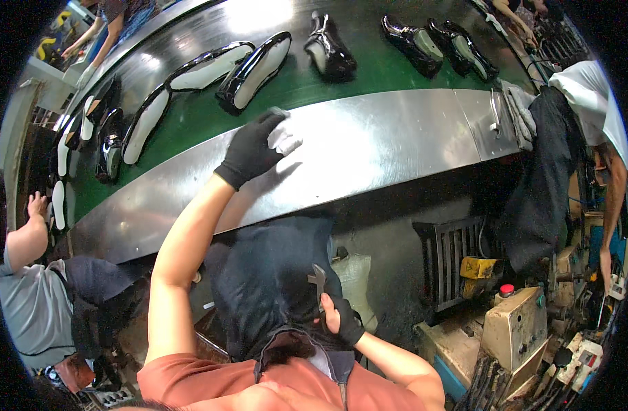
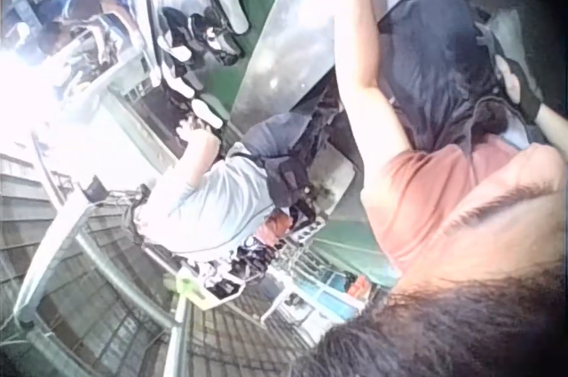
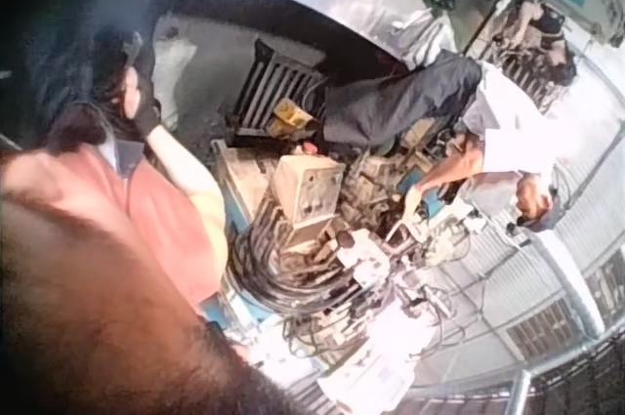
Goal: The person uses a pair of pliers to trim excess material from the white sole of a black shoe. They repeatedly pick up shoes from a conveyor belt, hold them on their lap, and scrape the sole edges with the tool before placing the shoes back on the belt.
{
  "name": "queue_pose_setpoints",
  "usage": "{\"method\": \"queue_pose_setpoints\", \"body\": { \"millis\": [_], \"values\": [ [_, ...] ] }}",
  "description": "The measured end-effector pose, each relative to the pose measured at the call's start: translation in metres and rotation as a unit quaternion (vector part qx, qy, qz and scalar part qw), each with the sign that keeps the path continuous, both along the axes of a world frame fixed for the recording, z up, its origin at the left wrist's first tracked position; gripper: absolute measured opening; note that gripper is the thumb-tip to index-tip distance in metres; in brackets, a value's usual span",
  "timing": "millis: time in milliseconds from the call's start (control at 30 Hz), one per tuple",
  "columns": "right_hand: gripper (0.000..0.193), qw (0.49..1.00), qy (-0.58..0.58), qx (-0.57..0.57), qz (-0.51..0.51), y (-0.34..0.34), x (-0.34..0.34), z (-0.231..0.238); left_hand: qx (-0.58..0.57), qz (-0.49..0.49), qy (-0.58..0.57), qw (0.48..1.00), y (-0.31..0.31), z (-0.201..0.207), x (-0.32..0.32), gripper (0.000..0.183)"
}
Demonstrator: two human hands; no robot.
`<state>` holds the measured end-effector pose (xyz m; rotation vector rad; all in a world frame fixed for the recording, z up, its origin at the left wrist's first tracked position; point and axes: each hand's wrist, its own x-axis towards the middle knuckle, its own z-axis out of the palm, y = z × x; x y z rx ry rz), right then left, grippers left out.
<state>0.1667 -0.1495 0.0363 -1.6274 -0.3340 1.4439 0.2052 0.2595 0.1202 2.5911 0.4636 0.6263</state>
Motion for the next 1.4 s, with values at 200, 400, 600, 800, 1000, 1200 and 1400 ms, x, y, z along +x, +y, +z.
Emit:
{"method": "queue_pose_setpoints", "body": {
  "millis": [200,400,600,800,1000,1200,1400],
  "values": [
    [0.056,0.999,0.041,-0.001,0.017,0.005,0.003,0.003,0.07,0.319,-0.04,0.944,0.117,-0.051,0.0,0.07],
    [0.058,0.999,0.042,-0.007,0.004,0.01,0.003,0.012,-0.252,0.267,0.019,0.93,0.131,-0.025,-0.006,0.071],
    [0.06,0.996,0.072,-0.029,-0.048,0.006,-0.003,-0.003,0.045,0.147,-0.054,0.987,0.026,-0.061,-0.165,0.032],
    [0.061,0.999,-0.018,-0.05,-0.005,0.003,-0.006,0.013,-0.44,0.193,-0.349,0.805,-0.118,-0.028,-0.335,0.059],
    [0.051,0.998,-0.033,0.017,0.044,0.029,-0.022,0.068,-0.433,0.179,-0.261,0.844,-0.197,-0.006,-0.276,0.038],
    [0.046,0.979,0.004,0.08,0.188,0.037,-0.051,0.116,-0.319,0.154,-0.158,0.922,-0.165,-0.007,-0.243,0.019],
    [0.048,0.964,0.101,0.163,0.186,0.054,-0.07,0.083,-0.396,0.105,-0.269,0.872,-0.176,0.004,-0.228,0.076]
  ]
}}
